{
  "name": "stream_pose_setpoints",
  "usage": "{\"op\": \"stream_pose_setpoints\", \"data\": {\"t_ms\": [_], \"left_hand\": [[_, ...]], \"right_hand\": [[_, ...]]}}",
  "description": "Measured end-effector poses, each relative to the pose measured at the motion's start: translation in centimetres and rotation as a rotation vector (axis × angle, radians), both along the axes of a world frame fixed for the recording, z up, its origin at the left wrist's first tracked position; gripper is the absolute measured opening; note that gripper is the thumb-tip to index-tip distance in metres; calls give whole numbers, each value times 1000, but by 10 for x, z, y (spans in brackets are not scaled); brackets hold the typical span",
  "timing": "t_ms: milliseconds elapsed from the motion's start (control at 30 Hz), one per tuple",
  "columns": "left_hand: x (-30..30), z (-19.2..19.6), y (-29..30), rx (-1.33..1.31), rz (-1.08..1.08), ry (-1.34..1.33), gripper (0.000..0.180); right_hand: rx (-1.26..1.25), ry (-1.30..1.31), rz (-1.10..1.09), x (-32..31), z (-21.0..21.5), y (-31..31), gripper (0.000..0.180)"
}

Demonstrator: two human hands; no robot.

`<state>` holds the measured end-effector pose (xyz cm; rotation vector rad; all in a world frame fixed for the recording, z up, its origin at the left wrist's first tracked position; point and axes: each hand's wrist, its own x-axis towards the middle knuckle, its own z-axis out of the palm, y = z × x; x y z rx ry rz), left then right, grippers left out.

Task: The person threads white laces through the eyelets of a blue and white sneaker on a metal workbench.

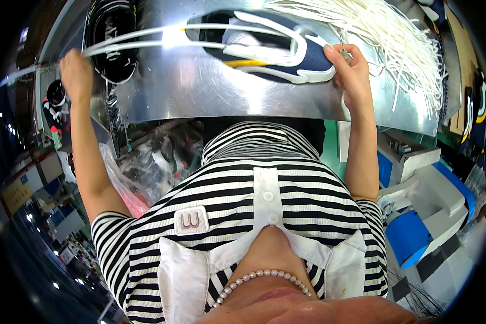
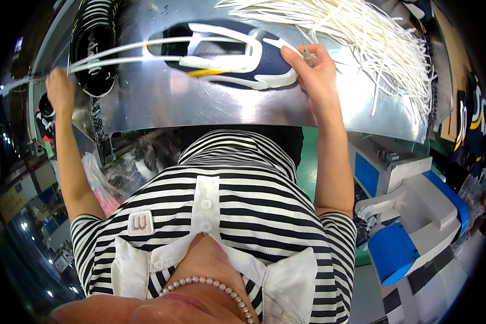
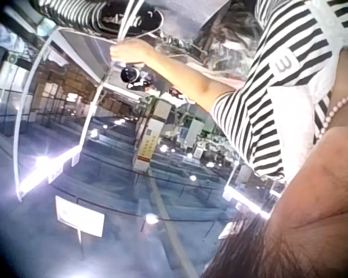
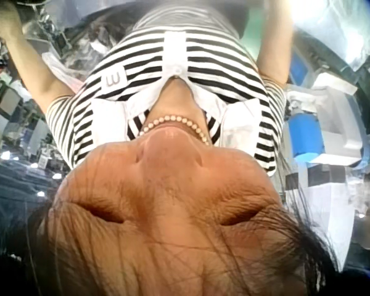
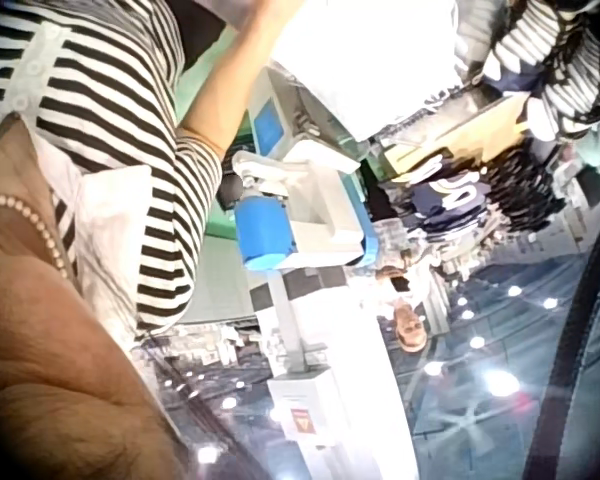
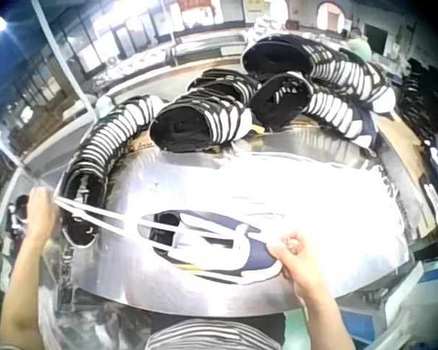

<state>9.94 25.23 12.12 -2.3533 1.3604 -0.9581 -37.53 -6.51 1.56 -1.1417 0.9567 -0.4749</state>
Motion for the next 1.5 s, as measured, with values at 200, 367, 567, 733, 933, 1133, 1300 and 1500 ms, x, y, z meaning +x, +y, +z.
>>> {"op": "stream_pose_setpoints", "data": {"t_ms": [200,367,567,733,933,1133,1300,1500], "left_hand": [[-60,-21,-64,-124,-188,159,7],[-32,-33,-60,-73,-95,60,5],[14,-8,-30,-72,20,-30,10],[-141,2,-105,-324,-307,1028,16],[-245,7,-177,-168,-941,1299,9],[-269,-36,-202,-210,-865,1105,6],[-270,-48,-187,-310,-657,1190,12],[-236,-75,-177,80,213,2174,60]], "right_hand": [[-31,68,-41,-4,-20,-3,34],[-27,88,-73,-14,-10,-3,33],[-63,156,-13,-18,-16,-7,36],[-147,295,99,-12,-18,-12,37],[-747,345,1,-11,-11,-4,29],[-314,-170,187,15,22,33,21],[-113,-214,40,28,3,30,18],[-134,-155,-5,48,-15,38,28]]}}
